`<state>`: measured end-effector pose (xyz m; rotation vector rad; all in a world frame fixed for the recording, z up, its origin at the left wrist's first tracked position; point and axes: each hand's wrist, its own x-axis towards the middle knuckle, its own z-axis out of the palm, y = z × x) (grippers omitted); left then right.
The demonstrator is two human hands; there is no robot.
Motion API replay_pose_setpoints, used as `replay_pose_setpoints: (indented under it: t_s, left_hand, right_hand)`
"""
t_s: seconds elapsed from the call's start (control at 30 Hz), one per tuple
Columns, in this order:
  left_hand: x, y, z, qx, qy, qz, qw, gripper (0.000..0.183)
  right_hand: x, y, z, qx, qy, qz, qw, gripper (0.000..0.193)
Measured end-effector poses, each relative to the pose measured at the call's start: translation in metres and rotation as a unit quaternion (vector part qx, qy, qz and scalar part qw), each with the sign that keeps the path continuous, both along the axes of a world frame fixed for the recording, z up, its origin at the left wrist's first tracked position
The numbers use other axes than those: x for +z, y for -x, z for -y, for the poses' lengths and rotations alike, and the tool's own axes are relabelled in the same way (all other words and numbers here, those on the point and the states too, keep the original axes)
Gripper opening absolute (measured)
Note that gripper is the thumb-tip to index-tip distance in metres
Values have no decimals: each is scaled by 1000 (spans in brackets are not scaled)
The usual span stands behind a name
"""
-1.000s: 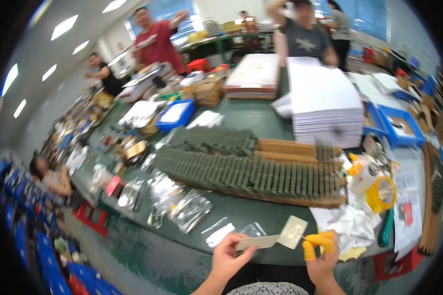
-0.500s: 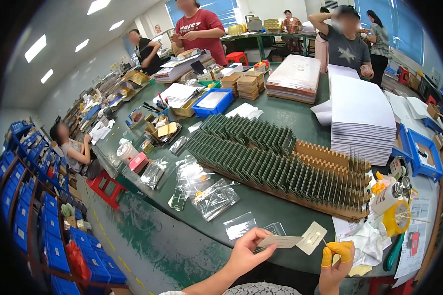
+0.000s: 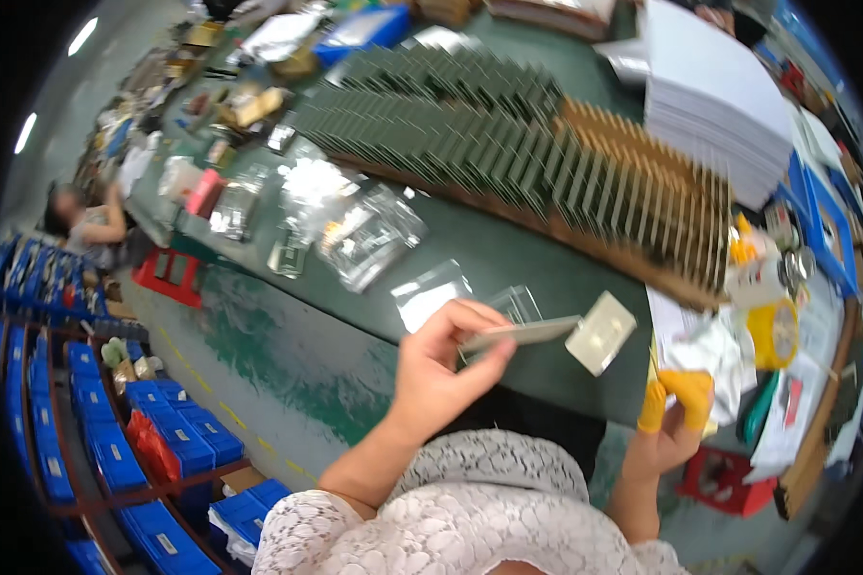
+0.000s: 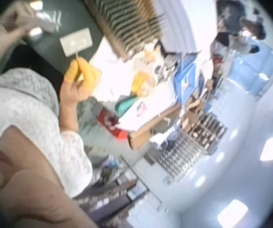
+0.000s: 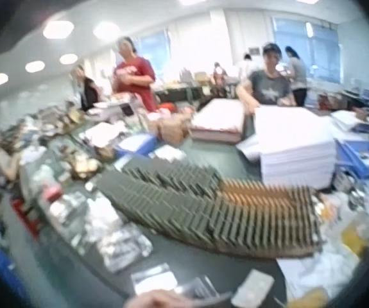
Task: The person uses a wooden stick to clean the surface of a small green circuit board. They hold the board in one hand and rub the stick along the edges and surface, then place the board down and pick up another one to repeat the process.
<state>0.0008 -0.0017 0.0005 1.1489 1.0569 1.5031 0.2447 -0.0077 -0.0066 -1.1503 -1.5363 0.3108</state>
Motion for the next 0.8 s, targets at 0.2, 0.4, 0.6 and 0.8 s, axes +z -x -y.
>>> replay_pose_setpoints:
  t_s: [0.2,0.4,0.6,0.8]
  left_hand:
    - [-6,3,-4,-4,-30,28,999,23]
    - [-10,7,-6,-11,-50,3,999,26]
    - [-13,9,-6,2,-69,-24,997,23]
    - [-15,7,-7,0,-74,-4,997,22]
  right_hand:
    - [1,-1,0,6,0,-2,1000,20]
    - [3,3,-1,10,-1,-2,1000,20]
    - [4,4,0,18,6,-7,1000,21]
    - [3,3,0,13,2,6,1000,21]
